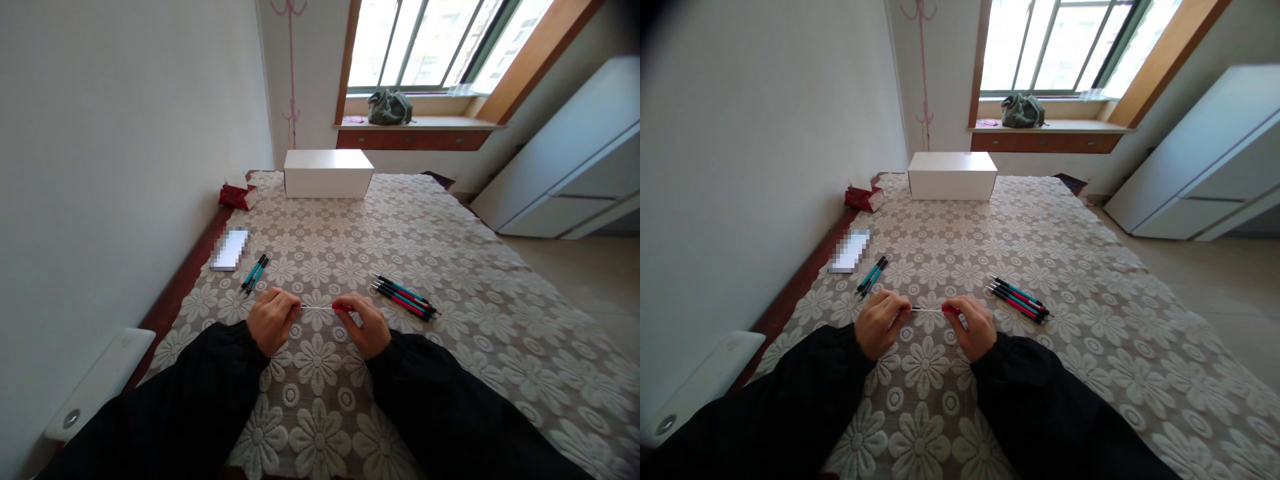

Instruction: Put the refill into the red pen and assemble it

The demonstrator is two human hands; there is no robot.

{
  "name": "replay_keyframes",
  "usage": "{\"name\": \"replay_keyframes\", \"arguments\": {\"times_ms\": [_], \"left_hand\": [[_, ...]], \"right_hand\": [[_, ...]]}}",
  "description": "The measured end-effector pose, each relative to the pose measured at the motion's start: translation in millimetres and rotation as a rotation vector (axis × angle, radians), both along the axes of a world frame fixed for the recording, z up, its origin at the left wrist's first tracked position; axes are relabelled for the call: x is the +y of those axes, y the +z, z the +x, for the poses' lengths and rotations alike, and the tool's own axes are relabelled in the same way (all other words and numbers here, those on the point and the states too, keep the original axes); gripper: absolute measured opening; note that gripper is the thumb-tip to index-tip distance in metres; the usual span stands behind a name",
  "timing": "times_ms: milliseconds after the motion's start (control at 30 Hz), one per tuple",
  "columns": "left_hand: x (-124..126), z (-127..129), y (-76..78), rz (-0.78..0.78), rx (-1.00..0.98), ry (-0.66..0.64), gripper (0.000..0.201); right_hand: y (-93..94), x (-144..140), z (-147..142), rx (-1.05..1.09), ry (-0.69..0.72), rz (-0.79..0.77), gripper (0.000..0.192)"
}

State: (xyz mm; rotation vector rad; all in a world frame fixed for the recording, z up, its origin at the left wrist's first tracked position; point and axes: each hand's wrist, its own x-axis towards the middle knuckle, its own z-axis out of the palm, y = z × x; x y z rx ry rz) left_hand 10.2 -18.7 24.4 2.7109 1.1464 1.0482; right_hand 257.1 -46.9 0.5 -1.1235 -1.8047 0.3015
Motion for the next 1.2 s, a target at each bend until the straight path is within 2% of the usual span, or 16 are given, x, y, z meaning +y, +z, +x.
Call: {"name": "replay_keyframes", "arguments": {"times_ms": [67,267,400,467,600,700,1000,1200], "left_hand": [[0,0,1.3,-0.024,0.004,-0.002,0.014],[0,-1,0.3,-0.024,-0.013,0.023,0.011],[-1,0,-2.2,-0.029,-0.011,-0.010,0.012],[-2,1,-3.7,-0.038,-0.018,-0.055,0.012],[-7,5,-6.1,-0.032,-0.078,-0.165,0.007],[-10,7,-6.6,-0.019,-0.164,-0.196,0.004],[-12,6,-4.7,-0.028,-0.274,-0.203,0.008],[-12,6,-4.0,-0.047,-0.271,-0.198,0.007]], "right_hand": [[0.3,0,0,-0.008,0.023,-0.009,0.009],[1.8,-1,1,-0.048,-0.034,0.024,0.009],[0.7,0,0,-0.104,-0.016,0.030,0.009],[-0.6,0,-1,-0.132,0.032,0.026,0.010],[-2.1,-1,-5,-0.181,0.217,0.020,0.012],[-1.0,-4,-9,-0.180,0.278,0.003,0.014],[7.2,-14,-15,-0.118,0.251,-0.190,0.009],[2.0,-16,-15,-0.166,0.189,-0.166,0.015]]}}
